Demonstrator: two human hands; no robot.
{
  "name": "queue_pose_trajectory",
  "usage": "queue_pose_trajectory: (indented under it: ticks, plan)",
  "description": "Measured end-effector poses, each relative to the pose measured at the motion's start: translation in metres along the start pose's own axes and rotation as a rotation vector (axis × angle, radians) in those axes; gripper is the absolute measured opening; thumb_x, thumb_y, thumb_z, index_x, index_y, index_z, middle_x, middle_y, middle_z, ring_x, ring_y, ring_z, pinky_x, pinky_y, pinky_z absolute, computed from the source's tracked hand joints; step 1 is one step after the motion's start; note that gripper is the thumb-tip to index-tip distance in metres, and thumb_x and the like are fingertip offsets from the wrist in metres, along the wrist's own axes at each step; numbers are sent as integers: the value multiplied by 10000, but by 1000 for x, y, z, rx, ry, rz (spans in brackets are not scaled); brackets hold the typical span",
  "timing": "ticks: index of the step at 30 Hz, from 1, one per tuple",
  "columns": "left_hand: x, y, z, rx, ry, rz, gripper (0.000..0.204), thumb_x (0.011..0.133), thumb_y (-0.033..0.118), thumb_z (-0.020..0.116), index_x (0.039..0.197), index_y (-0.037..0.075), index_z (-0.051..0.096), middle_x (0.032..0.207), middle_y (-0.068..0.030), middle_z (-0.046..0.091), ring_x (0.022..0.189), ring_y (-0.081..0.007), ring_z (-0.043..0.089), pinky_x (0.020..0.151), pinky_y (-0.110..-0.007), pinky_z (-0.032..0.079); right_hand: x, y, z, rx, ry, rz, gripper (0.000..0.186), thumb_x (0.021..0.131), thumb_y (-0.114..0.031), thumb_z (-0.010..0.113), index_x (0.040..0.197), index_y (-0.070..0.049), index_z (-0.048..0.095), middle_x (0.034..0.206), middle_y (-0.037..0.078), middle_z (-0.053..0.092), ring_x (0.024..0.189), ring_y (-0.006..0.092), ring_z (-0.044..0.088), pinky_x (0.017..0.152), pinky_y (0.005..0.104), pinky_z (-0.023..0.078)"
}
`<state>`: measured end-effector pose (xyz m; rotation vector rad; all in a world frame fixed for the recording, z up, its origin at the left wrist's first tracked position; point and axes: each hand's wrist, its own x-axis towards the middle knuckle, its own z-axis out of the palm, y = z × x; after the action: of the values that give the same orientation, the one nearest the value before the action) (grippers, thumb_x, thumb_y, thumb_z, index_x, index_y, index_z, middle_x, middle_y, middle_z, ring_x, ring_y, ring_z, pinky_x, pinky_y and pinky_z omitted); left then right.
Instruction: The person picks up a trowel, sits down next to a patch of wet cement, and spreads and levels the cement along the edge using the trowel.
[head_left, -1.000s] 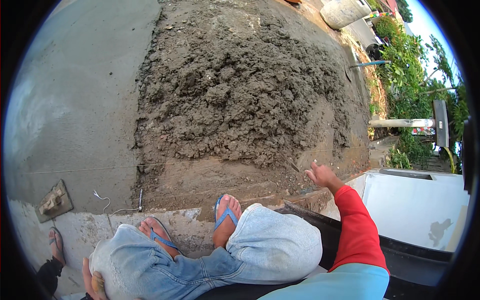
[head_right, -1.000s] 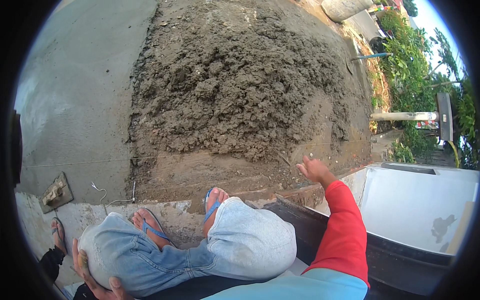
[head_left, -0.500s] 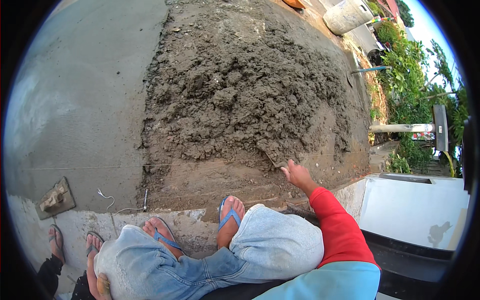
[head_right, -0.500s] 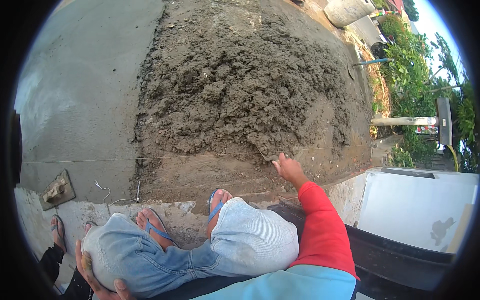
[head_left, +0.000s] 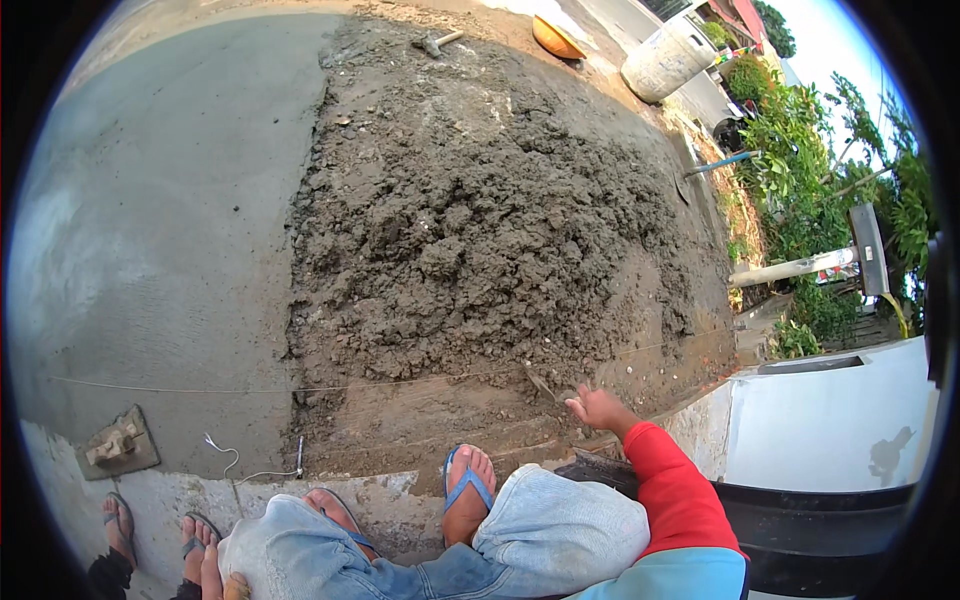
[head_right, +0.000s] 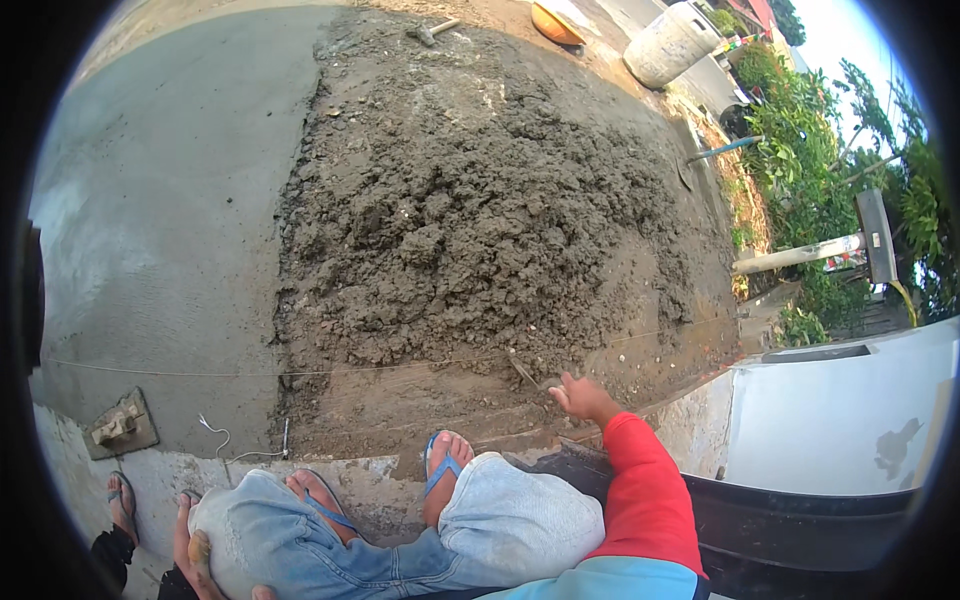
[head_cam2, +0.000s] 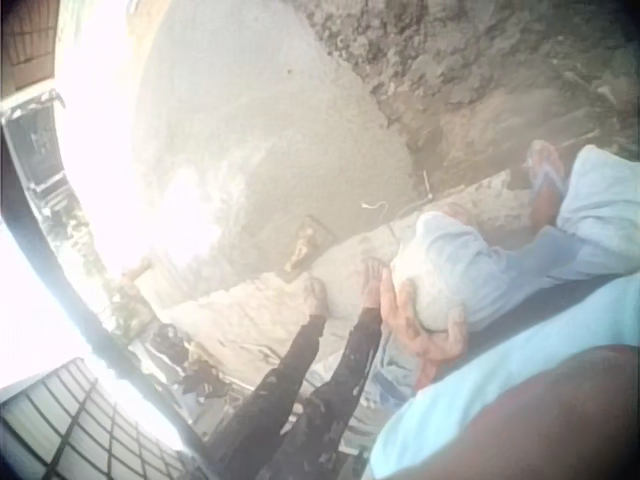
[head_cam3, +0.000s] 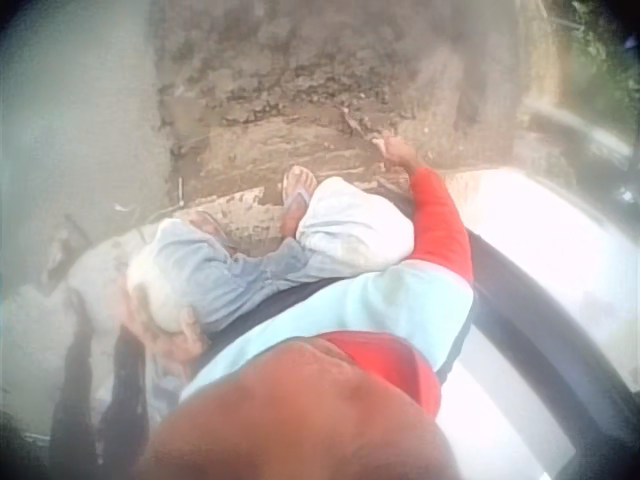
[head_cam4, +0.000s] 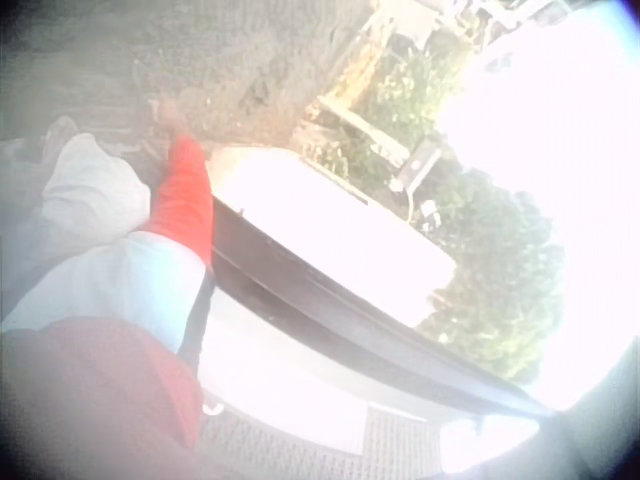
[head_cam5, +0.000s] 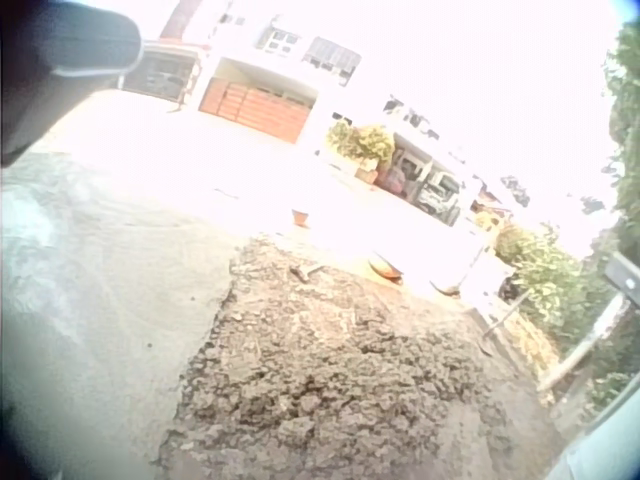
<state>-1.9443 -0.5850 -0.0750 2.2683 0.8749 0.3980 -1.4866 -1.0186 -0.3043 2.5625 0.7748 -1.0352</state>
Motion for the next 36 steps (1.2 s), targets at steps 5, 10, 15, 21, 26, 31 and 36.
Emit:
queue_pose_trajectory:
  ticks: [5, 10, 15, 21, 26, 31, 36]
  plan:
    - [-5, 2, -11, 35, 59, -11, 712, 932, 364, 659, 1482, -34, 446, 1479, -308, 429, 1352, -460, 460, 1117, -544, 387, -15, 95, -91, -69, 364, 324, 590, 1013, -516, 504, 1179, 44, 591, 980, 352, 679, 953, 528, 651, 844, 578, 522]
    - [4, 7, -3, 74, 14, -43, 707, 922, 366, 671, 1462, -44, 472, 1472, -307, 456, 1357, -445, 465, 1129, -524, 383, 20, 63, -205, -83, 531, -8, 497, 968, -461, 615, 1098, 12, 536, 936, 335, 682, 920, 535, 648, 799, 576, 524]
    - [12, 7, 7, 115, 27, -22, 682, 907, 349, 682, 1434, -49, 512, 1464, -292, 486, 1349, -430, 480, 1127, -511, 385, 101, -61, -209, 150, 466, -22, 399, 935, -268, 637, 1101, 78, 528, 988, 370, 668, 978, 535, 647, 857, 564, 528]
    - [7, 2, -4, 99, 82, -68, 663, 908, 335, 681, 1425, -49, 524, 1461, -290, 497, 1344, -427, 486, 1134, -502, 370, 99, -166, -197, 289, 189, 99, 273, 796, -23, 651, 1012, 141, 623, 992, 370, 686, 936, 495, 703, 761, 497, 596]
    - [1, -21, 1, 99, 81, -63, 660, 902, 321, 684, 1421, -54, 524, 1460, -293, 499, 1344, -435, 485, 1145, -503, 356, 105, -230, -149, 22, -49, -56, 269, 693, -7, 673, 929, 115, 712, 999, 355, 694, 985, 442, 715, 827, 462, 607]
    - [-23, -36, -3, 38, 75, -130, 840, 854, 634, 658, 1369, -2, 471, 1437, -342, 412, 1338, -457, 462, 1111, -574, 375, 64, -255, -135, 18, 1, -150, 264, 735, -49, 646, 922, 124, 715, 983, 352, 698, 1002, 441, 708, 839, 467, 592]
    - [-16, -10, -20, 77, 115, -5, 678, 881, 320, 697, 1416, -58, 526, 1456, -291, 506, 1348, -444, 479, 1153, -502, 347, 67, -224, -237, 6, -140, -98, 169, 771, -49, 627, 880, 75, 662, 818, 260, 717, 744, 348, 730, 595, 437, 556]
